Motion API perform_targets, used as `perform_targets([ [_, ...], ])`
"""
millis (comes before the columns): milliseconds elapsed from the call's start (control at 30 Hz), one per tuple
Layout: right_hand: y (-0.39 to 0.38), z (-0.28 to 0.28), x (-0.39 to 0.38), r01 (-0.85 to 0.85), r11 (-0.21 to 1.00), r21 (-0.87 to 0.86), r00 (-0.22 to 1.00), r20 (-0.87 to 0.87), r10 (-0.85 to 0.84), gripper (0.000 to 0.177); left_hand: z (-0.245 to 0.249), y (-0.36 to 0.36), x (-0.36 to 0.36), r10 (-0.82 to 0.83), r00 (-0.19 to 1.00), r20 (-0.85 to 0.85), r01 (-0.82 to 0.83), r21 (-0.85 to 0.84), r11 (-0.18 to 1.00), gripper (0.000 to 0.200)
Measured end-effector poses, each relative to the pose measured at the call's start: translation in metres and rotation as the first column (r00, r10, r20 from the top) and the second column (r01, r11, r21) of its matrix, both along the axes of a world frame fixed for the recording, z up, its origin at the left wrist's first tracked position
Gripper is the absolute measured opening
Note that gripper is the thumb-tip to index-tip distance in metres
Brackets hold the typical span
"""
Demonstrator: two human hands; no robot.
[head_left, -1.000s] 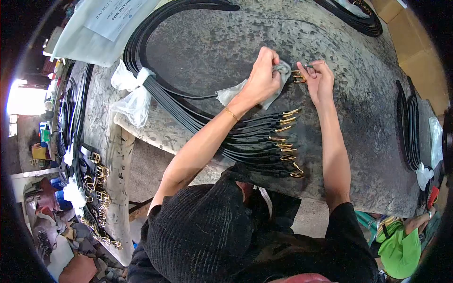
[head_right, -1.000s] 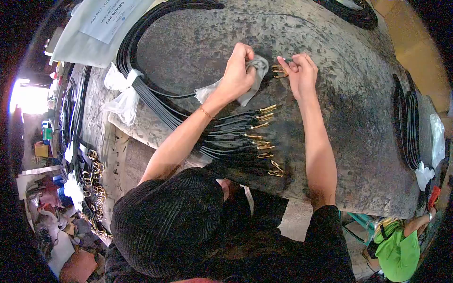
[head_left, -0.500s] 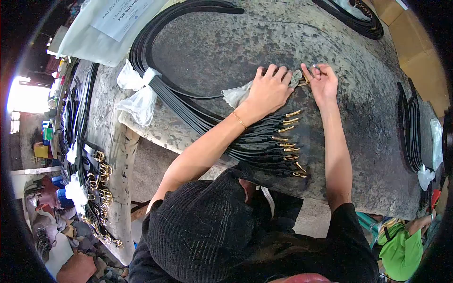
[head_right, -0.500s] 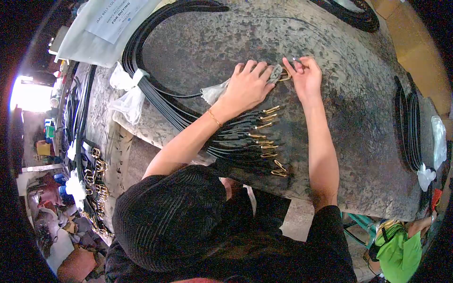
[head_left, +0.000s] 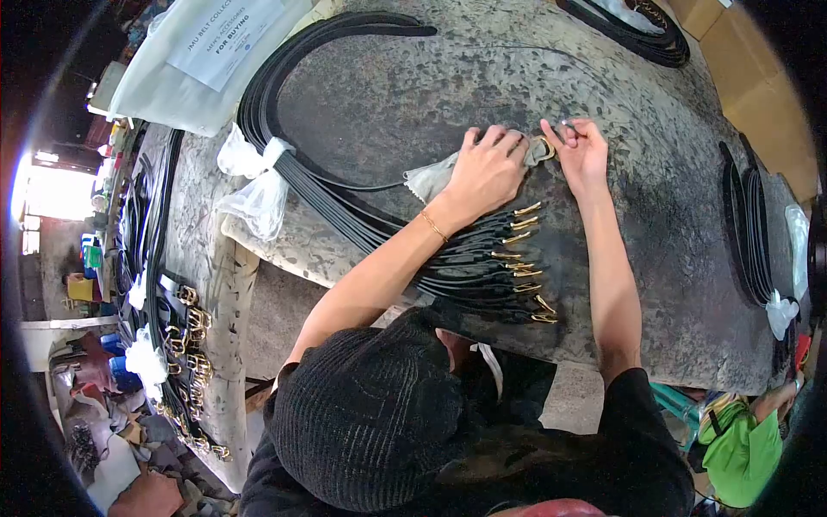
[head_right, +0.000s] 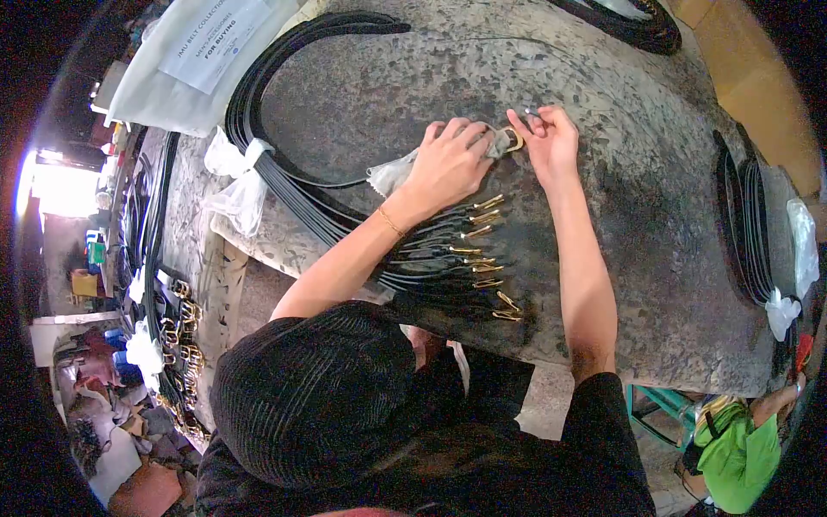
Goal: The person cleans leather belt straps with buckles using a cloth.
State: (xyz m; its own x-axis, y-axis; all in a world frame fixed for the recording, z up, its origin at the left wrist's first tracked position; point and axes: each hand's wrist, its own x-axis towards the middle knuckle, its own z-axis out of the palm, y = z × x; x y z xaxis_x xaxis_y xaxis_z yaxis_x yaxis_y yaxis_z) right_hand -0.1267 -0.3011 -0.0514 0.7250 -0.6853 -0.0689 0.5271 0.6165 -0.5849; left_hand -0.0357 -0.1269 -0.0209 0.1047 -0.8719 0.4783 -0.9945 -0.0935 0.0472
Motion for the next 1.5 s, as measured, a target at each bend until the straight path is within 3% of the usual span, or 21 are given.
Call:
perform_targets([
  [133,0.001,0.002,0.0,0.01,1.0,0.01,1.0,-0.007,-0.01,0.013,-0.004,-0.003,0.003,0.139,0.99,-0.017,-0.139,0.018,0.99,0.042],
  [200,0.0,0.002,0.0,0.001,1.0,0.02,1.0,0.005,-0.001,0.013,-0.002,-0.003,0.004,0.189,0.982,-0.012,-0.187,0.115,0.976,0.044],
  [333,-0.001,0.0,-0.002,-0.031,0.999,0.025,0.999,0.037,0.03,0.012,-0.006,0.001,0.011,0.079,0.997,0.006,-0.079,-0.024,0.997,0.037],
  [433,-0.003,-0.002,-0.002,-0.022,1.0,0.015,1.0,0.02,0.021,0.012,0.009,0.021,0.014,0.153,0.981,-0.118,-0.147,0.059,0.987,0.033],
  [600,-0.008,-0.01,0.001,-0.037,0.999,-0.019,0.998,0.04,0.038,0.01,0.005,0.025,0.027,0.167,0.954,-0.249,-0.166,0.026,0.986,0.028],
  [667,-0.007,-0.006,0.001,-0.033,0.999,-0.022,0.999,0.014,0.033,0.012,0.003,0.022,0.03,0.347,0.859,-0.376,-0.305,0.166,0.938,0.033],
  [700,-0.007,-0.006,0.0,-0.034,0.999,-0.019,0.999,0.014,0.034,0.012,0.004,0.021,0.027,0.25,0.86,-0.444,-0.267,0.023,0.963,0.042],
  [733,-0.007,-0.006,0.001,-0.028,0.999,-0.022,1.0,0.006,0.028,0.013,0.005,0.021,0.024,0.253,0.86,-0.443,-0.27,0.026,0.963,0.042],
  [800,-0.007,-0.007,0.002,-0.026,0.999,-0.027,1.0,0.0,0.026,0.014,0.008,0.023,0.016,0.029,0.994,-0.108,-0.021,0.082,0.996,0.037],
  [933,-0.007,-0.009,0.001,-0.038,0.998,-0.042,0.999,0.029,0.039,0.014,0.012,0.024,0.022,-0.086,0.954,-0.287,0.096,0.02,0.995,0.017],
  [1067,-0.009,-0.011,0.001,-0.042,0.998,-0.042,0.999,0.033,0.043,0.014,0.011,0.023,0.025,-0.143,0.933,-0.33,0.129,-0.064,0.99,0.014],
  [1167,-0.009,-0.011,0.001,-0.048,0.998,-0.045,0.998,0.028,0.049,0.014,0.001,0.022,0.03,0.096,0.915,-0.393,-0.201,-0.238,0.95,0.016],
  [1200,-0.009,-0.01,0.001,-0.046,0.998,-0.044,0.998,0.03,0.047,0.014,0.001,0.02,0.032,0.094,0.915,-0.391,-0.199,-0.237,0.951,0.016],
  [1267,-0.008,-0.008,0.001,-0.045,0.998,-0.035,0.998,0.033,0.047,0.013,-0.001,0.017,0.036,0.232,0.81,-0.539,-0.424,-0.263,0.867,0.021],
  [1333,-0.008,-0.006,0.001,-0.044,0.998,-0.038,0.999,0.026,0.045,0.013,0.0,0.017,0.033,0.207,0.791,-0.576,-0.411,-0.249,0.877,0.025],
  [1400,-0.007,-0.006,0.001,-0.044,0.998,-0.04,0.999,0.017,0.045,0.013,0.001,0.015,0.03,-0.016,0.917,-0.398,-0.083,-0.231,0.969,0.023],
  [1433,-0.007,-0.007,0.001,-0.036,0.999,-0.04,0.999,0.017,0.037,0.012,0.001,0.017,0.026,-0.055,0.923,-0.381,0.015,-0.107,0.994,0.023],
  [1500,-0.008,-0.009,0.001,-0.031,0.999,-0.04,0.999,0.014,0.031,0.012,0.001,0.019,0.019,-0.049,0.951,-0.305,0.044,-0.024,0.999,0.024],
])
